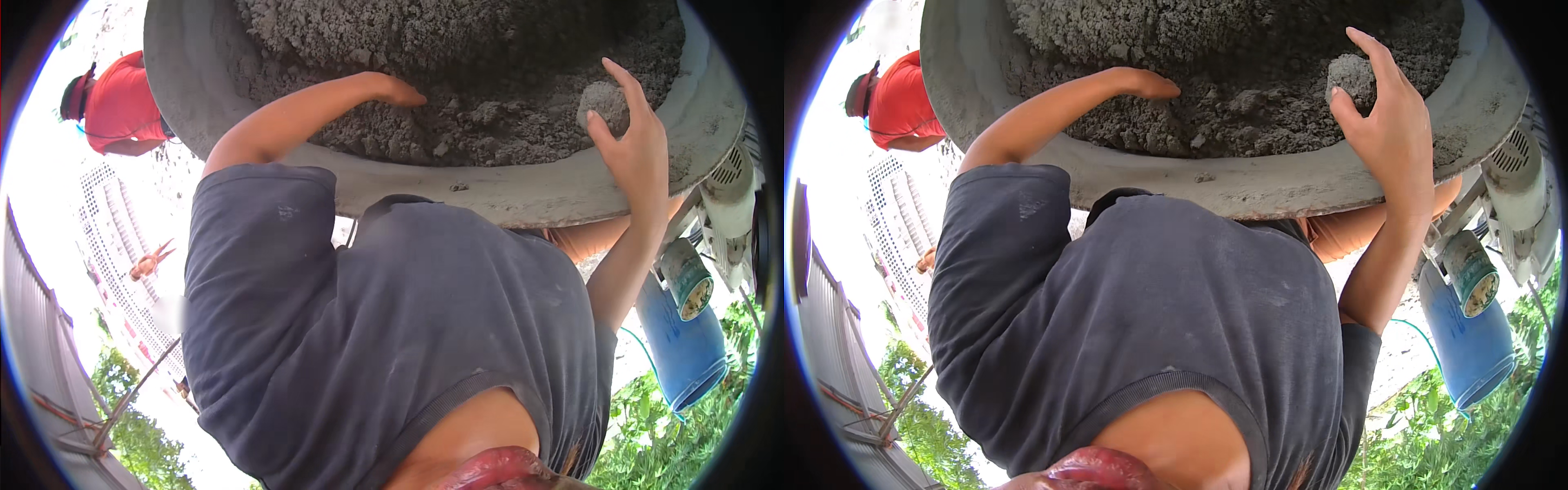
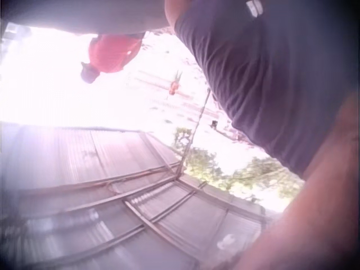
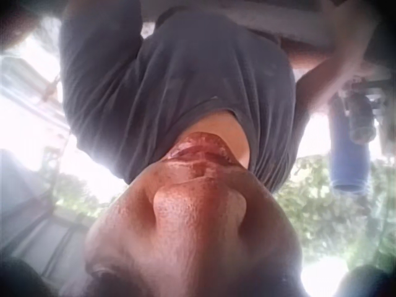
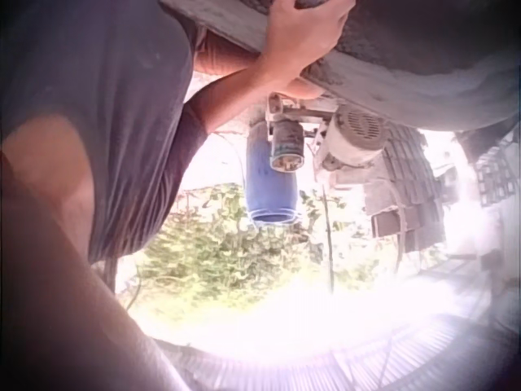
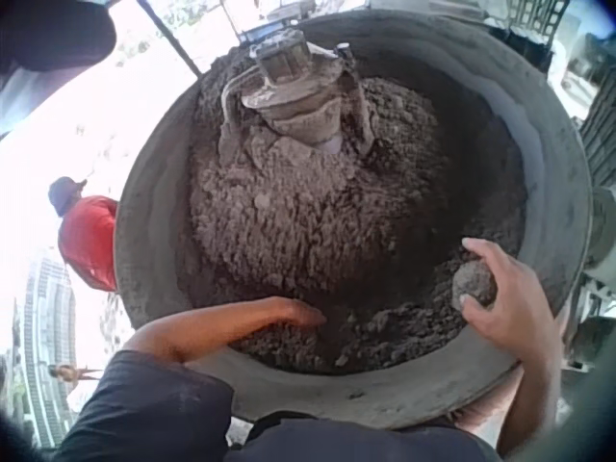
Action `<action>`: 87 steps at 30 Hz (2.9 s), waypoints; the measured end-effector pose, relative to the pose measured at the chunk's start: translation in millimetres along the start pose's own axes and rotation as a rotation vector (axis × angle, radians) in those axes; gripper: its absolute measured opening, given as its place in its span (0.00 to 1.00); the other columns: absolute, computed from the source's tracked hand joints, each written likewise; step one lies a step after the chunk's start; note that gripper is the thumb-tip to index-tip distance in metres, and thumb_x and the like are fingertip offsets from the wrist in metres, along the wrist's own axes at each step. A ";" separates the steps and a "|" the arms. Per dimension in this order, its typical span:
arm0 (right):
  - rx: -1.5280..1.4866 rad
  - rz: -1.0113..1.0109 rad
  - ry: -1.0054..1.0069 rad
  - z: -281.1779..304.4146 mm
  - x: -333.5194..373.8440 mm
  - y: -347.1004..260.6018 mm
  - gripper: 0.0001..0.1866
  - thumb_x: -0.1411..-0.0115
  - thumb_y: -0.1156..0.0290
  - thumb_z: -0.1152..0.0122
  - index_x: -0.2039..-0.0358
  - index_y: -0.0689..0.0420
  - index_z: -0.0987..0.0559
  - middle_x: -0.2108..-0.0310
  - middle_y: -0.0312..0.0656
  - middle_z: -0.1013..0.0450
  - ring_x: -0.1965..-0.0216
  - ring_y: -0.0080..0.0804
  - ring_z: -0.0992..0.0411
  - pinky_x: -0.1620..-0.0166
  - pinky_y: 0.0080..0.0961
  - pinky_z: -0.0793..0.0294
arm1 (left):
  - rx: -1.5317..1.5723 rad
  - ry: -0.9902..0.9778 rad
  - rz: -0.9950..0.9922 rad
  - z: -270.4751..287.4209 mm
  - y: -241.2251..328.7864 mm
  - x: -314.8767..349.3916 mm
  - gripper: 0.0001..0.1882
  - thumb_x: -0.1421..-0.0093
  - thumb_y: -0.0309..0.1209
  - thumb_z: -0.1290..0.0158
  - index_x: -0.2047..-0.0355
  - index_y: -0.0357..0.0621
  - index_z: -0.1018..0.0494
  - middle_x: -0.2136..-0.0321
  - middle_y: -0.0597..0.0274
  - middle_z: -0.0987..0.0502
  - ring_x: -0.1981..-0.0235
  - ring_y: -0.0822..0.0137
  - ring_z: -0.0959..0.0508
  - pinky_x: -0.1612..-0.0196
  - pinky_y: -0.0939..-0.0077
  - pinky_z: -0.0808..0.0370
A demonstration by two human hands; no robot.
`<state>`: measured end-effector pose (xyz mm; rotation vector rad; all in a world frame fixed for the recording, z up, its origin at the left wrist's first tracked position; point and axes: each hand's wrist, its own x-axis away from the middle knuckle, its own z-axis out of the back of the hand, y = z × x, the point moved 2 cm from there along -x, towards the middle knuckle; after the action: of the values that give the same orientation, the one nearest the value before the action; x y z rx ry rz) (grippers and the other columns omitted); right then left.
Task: The person repeatedly reaches into a rotating concrete mixer pan by hand, scoops up and squeezes clumps of the mortar mixture, and tosses clumps back into the pan.
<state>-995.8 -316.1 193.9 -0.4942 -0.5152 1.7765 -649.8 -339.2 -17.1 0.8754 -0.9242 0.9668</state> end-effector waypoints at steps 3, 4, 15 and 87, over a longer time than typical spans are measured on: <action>-0.002 -0.030 0.028 2.1 -1.6 -0.5 0.28 0.48 0.68 0.42 0.45 0.48 0.31 0.51 0.47 0.27 0.51 0.50 0.29 0.49 0.37 0.30 | 0.191 -0.121 0.055 3.3 11.0 2.4 0.35 0.35 0.56 0.71 0.35 0.50 0.46 0.37 0.46 0.42 0.39 0.52 0.37 0.40 0.54 0.39; 0.016 -0.037 0.037 4.5 0.2 0.2 0.28 0.48 0.68 0.42 0.45 0.47 0.30 0.51 0.47 0.27 0.52 0.50 0.28 0.49 0.37 0.30 | 0.292 -0.180 0.078 3.7 17.6 4.6 0.36 0.36 0.58 0.71 0.35 0.50 0.45 0.37 0.47 0.43 0.38 0.51 0.38 0.38 0.54 0.42; -0.040 0.102 0.059 1.5 -3.5 1.4 0.27 0.49 0.69 0.40 0.46 0.47 0.29 0.52 0.45 0.27 0.52 0.47 0.28 0.51 0.36 0.28 | 0.639 0.080 -0.015 -18.6 27.8 11.6 0.33 0.37 0.58 0.64 0.51 0.45 0.26 0.50 0.49 0.29 0.49 0.53 0.31 0.45 0.56 0.37; -1.466 0.077 0.657 137.2 139.5 67.7 0.17 0.38 0.58 0.48 0.63 0.61 0.23 0.72 0.36 0.28 0.73 0.26 0.30 0.68 0.24 0.28 | 0.457 1.633 -0.456 61.6 30.9 305.0 0.21 0.32 0.37 0.66 0.57 0.32 0.28 0.40 0.50 0.39 0.48 0.52 0.29 0.52 0.66 0.27</action>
<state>-1161.9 -210.1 257.3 -2.0052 -1.2590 0.9021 -607.6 -300.2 290.3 0.3559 0.8727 1.0956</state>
